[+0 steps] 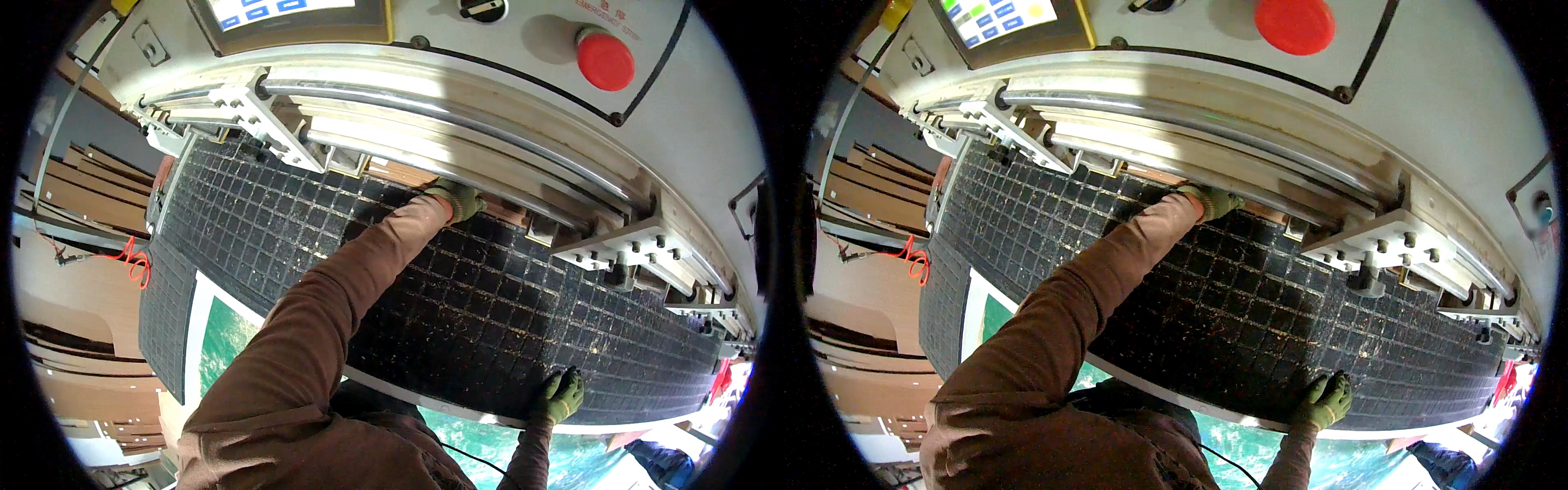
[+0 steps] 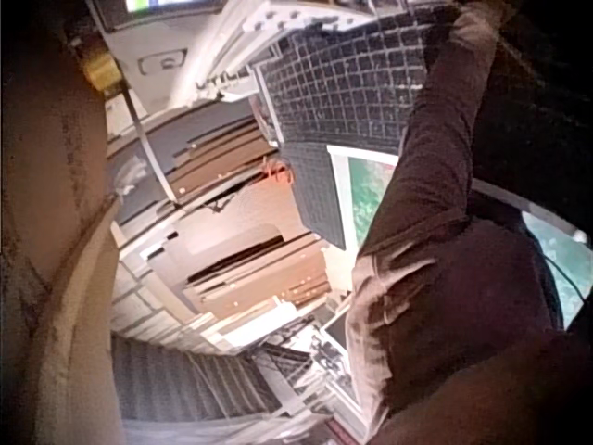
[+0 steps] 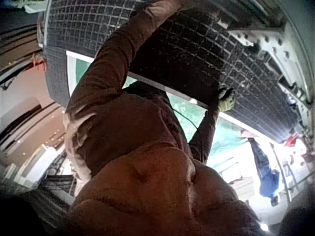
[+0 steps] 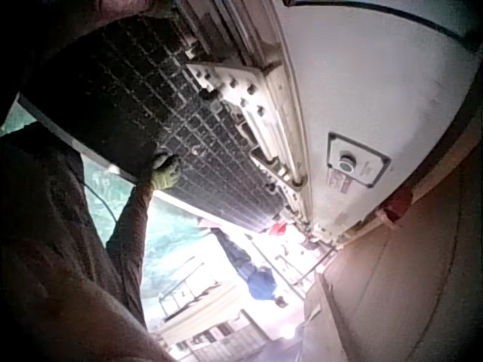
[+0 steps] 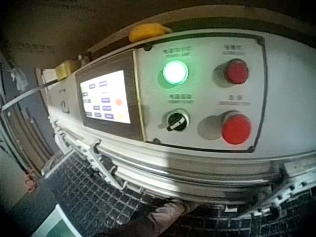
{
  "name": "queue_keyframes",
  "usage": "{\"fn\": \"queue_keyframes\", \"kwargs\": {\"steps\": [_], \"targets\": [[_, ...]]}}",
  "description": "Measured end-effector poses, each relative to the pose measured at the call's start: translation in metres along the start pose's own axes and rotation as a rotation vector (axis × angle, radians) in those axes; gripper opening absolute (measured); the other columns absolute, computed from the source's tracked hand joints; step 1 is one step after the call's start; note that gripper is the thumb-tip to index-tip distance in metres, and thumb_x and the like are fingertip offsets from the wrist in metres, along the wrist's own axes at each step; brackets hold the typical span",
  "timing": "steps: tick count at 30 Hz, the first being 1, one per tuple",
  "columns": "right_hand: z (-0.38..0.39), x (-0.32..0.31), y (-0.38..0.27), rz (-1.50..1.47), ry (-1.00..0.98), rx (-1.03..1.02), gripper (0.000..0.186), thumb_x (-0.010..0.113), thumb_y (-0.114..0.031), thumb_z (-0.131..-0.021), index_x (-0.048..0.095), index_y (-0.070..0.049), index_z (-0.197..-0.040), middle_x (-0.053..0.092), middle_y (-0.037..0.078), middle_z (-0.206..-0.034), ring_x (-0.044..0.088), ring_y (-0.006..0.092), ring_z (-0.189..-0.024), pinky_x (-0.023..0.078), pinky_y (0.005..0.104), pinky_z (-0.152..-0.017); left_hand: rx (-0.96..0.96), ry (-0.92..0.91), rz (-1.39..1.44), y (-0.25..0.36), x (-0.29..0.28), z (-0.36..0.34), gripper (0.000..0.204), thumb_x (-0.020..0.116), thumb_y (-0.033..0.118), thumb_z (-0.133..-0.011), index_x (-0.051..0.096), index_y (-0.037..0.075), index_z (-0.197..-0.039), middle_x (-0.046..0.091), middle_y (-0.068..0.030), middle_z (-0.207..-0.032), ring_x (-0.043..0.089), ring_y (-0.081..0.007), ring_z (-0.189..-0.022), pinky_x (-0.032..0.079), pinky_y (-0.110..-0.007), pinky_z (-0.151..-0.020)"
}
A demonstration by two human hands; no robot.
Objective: The person operates a CNC cutting machine in a workshop. They place wooden planks on the machine bed, adjust the clamps, and press the start button to begin cutting. The person then removes the cut pieces and stacks them.
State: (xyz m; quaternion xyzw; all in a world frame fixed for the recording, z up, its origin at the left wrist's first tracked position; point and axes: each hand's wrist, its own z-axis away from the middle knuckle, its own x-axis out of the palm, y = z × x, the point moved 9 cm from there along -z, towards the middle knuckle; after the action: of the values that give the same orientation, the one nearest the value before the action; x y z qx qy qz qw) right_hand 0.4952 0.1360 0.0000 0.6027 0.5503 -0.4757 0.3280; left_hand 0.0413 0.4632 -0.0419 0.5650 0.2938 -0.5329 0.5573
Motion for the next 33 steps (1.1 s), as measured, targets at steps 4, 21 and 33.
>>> {"fn": "queue_keyframes", "kwargs": {"steps": [4, 21, 33], "targets": [[-0.003, 0.007, 0.003, -0.011, -0.006, -0.018, 0.043, 0.069, -0.04, -0.095, 0.072, -0.007, -0.123, 0.072, 0.019, -0.122, 0.065, 0.0437, -0.114, 0.051, 0.056, -0.1, -0.053, -0.195, -0.083, -0.011, 0.015, -0.004, 0.075, 0.034, 0.067, -0.107, 0.028, 0.022, -0.168, 0.02, -0.0078, -0.176, 0.022, -0.0342, -0.16, 0.017, -0.054, -0.131], [-0.008, -0.008, -0.001, -0.062, -0.074, 0.153, 0.046, 0.068, -0.046, -0.093, 0.07, -0.017, -0.129, 0.066, 0.014, -0.129, 0.058, 0.0404, -0.125, 0.042, 0.057, -0.108, -0.057, 0.12, 0.022, -0.024, -0.01, 0.0, 0.054, 0.073, 0.056, -0.093, 0.072, 0.016, -0.13, 0.072, -0.0215, -0.123, 0.066, -0.0442, -0.112, 0.053, -0.05, -0.095], [-0.009, -0.007, 0.002, -0.061, -0.081, 0.145, 0.046, 0.068, -0.045, -0.092, 0.069, -0.018, -0.13, 0.066, 0.013, -0.128, 0.059, 0.0395, -0.124, 0.043, 0.0564, -0.107, 0.111, 0.498, -0.06, 0.027, -0.043, 0.056, 0.058, 0.086, 0.029, -0.082, 0.068, 0.011, -0.134, 0.065, -0.0184, -0.137, 0.059, -0.0452, -0.125, 0.051, -0.06, -0.104]]}}
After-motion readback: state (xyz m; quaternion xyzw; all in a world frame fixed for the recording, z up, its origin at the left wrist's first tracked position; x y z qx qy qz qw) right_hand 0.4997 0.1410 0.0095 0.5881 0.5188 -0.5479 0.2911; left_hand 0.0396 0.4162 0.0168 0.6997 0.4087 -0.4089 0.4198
